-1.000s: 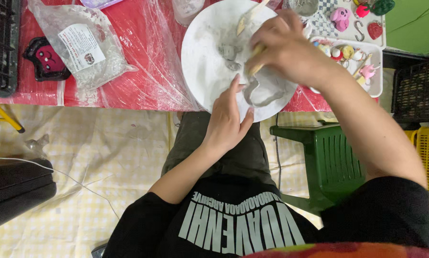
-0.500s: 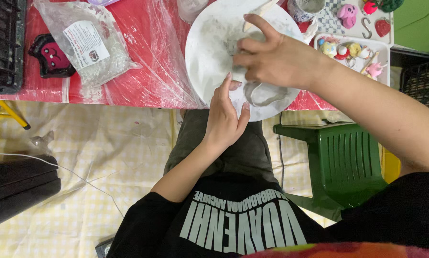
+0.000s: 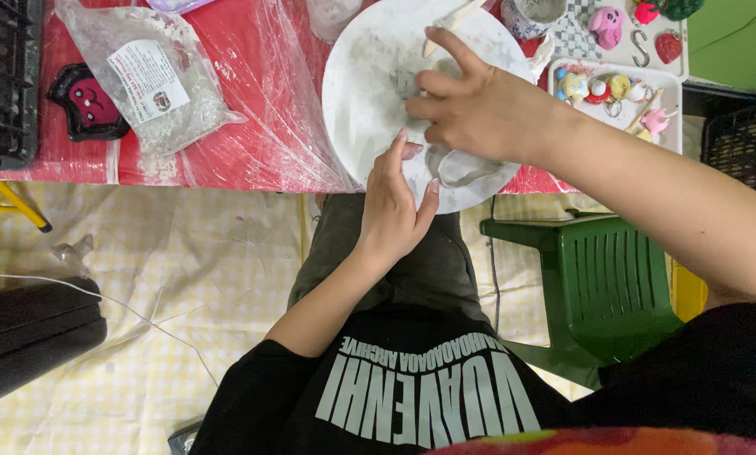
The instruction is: The person presses and smooths clay inside a heart-shaped mold set on a round bat, using a sponge and fingers to shape the clay walls. They occasionally pinch off small clay pieces by hand and continue refining the heart form throughout the clip.
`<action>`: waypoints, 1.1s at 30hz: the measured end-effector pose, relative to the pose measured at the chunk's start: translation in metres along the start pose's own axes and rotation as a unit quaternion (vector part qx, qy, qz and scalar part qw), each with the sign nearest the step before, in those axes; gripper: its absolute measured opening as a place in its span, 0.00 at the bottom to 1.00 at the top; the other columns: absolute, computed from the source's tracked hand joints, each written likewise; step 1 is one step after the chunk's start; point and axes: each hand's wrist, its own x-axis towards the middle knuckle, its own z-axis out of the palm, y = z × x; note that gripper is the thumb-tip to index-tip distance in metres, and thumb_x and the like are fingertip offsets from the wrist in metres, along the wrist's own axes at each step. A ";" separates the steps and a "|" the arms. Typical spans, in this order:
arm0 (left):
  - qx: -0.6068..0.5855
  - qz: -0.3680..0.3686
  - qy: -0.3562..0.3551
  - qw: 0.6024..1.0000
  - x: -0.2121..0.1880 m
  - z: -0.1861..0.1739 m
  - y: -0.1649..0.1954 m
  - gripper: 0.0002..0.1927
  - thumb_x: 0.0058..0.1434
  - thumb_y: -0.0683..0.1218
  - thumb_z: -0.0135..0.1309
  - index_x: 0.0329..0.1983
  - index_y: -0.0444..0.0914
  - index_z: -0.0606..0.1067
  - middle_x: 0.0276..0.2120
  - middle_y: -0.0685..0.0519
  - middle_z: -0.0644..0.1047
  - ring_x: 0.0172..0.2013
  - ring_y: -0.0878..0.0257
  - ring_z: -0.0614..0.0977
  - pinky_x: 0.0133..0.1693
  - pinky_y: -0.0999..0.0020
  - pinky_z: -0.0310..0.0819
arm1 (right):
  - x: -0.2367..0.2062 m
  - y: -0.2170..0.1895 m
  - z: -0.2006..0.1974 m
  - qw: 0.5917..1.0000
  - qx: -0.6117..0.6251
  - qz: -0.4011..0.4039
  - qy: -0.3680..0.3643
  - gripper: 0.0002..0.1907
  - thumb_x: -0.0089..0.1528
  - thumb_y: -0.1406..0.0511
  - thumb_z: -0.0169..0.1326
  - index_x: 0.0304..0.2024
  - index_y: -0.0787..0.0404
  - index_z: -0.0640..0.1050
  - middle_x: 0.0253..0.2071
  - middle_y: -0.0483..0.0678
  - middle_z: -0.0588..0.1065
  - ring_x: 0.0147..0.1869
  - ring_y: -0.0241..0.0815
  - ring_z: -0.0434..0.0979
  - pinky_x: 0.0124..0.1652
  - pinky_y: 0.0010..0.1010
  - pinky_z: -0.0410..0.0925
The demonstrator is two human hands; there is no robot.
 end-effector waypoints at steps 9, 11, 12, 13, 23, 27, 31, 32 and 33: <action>0.006 -0.002 -0.001 1.000 0.001 0.000 0.002 0.41 0.69 0.43 0.56 0.76 0.29 0.47 0.58 0.39 0.71 0.59 0.45 0.74 0.62 0.50 0.66 | 0.000 -0.003 0.006 0.999 0.014 0.003 0.034 0.11 0.51 0.63 0.55 0.32 0.40 0.84 0.46 0.34 0.72 0.65 0.39 0.65 0.76 0.58 0.41; 0.007 -0.005 -0.005 1.000 0.001 0.000 0.002 0.41 0.69 0.44 0.56 0.76 0.29 0.47 0.58 0.39 0.71 0.58 0.45 0.74 0.61 0.50 0.66 | 0.000 -0.004 0.008 1.000 0.003 -0.009 0.020 0.08 0.52 0.62 0.55 0.29 0.41 0.83 0.47 0.33 0.72 0.65 0.39 0.65 0.75 0.57 0.41; 0.008 -0.007 -0.007 1.000 0.001 0.000 0.002 0.41 0.69 0.44 0.56 0.76 0.29 0.46 0.58 0.39 0.71 0.58 0.45 0.73 0.61 0.50 0.66 | 0.000 -0.004 0.008 1.000 -0.001 -0.014 0.012 0.07 0.53 0.62 0.55 0.27 0.41 0.83 0.48 0.33 0.72 0.65 0.39 0.65 0.75 0.56 0.42; 0.011 -0.005 -0.008 1.000 0.001 0.000 0.002 0.41 0.69 0.44 0.56 0.76 0.29 0.46 0.58 0.39 0.71 0.58 0.45 0.74 0.61 0.50 0.66 | -0.001 -0.004 0.008 1.000 0.002 -0.004 0.017 0.08 0.53 0.62 0.55 0.29 0.41 0.83 0.47 0.33 0.71 0.65 0.38 0.65 0.76 0.56 0.42; 0.022 0.001 -0.001 1.000 0.002 0.000 0.004 0.41 0.69 0.43 0.56 0.76 0.29 0.47 0.57 0.39 0.70 0.58 0.45 0.74 0.60 0.50 0.67 | -0.003 -0.007 0.010 0.999 -0.007 0.007 0.031 0.09 0.54 0.63 0.55 0.32 0.44 0.84 0.46 0.33 0.71 0.63 0.38 0.66 0.75 0.57 0.43; 0.023 0.004 -0.006 1.000 0.002 -0.001 0.003 0.40 0.69 0.43 0.57 0.75 0.29 0.47 0.57 0.39 0.70 0.57 0.45 0.74 0.60 0.51 0.67 | -0.004 -0.006 0.010 1.000 0.000 0.013 0.019 0.08 0.53 0.62 0.54 0.30 0.44 0.84 0.47 0.33 0.71 0.64 0.37 0.65 0.75 0.56 0.43; 0.024 0.005 0.001 1.000 0.002 -0.001 0.004 0.40 0.68 0.43 0.56 0.75 0.29 0.48 0.57 0.39 0.71 0.58 0.45 0.74 0.60 0.51 0.67 | -0.002 -0.005 0.007 0.999 0.000 0.010 0.047 0.08 0.54 0.62 0.55 0.32 0.44 0.84 0.46 0.36 0.72 0.62 0.40 0.67 0.74 0.54 0.46; 0.024 0.002 0.000 1.000 0.002 -0.001 0.004 0.40 0.68 0.43 0.56 0.75 0.29 0.48 0.57 0.39 0.71 0.57 0.45 0.74 0.60 0.51 0.67 | -0.001 -0.005 0.006 0.999 0.018 0.010 0.036 0.07 0.54 0.63 0.55 0.31 0.45 0.84 0.46 0.35 0.72 0.62 0.39 0.67 0.74 0.53 0.46; 0.023 -0.001 -0.001 1.000 0.003 -0.002 0.005 0.40 0.68 0.43 0.57 0.75 0.29 0.48 0.56 0.39 0.71 0.57 0.45 0.74 0.59 0.50 0.68 | -0.001 -0.005 0.004 0.999 0.036 0.010 0.025 0.07 0.54 0.63 0.56 0.29 0.45 0.84 0.45 0.35 0.72 0.61 0.38 0.67 0.75 0.52 0.46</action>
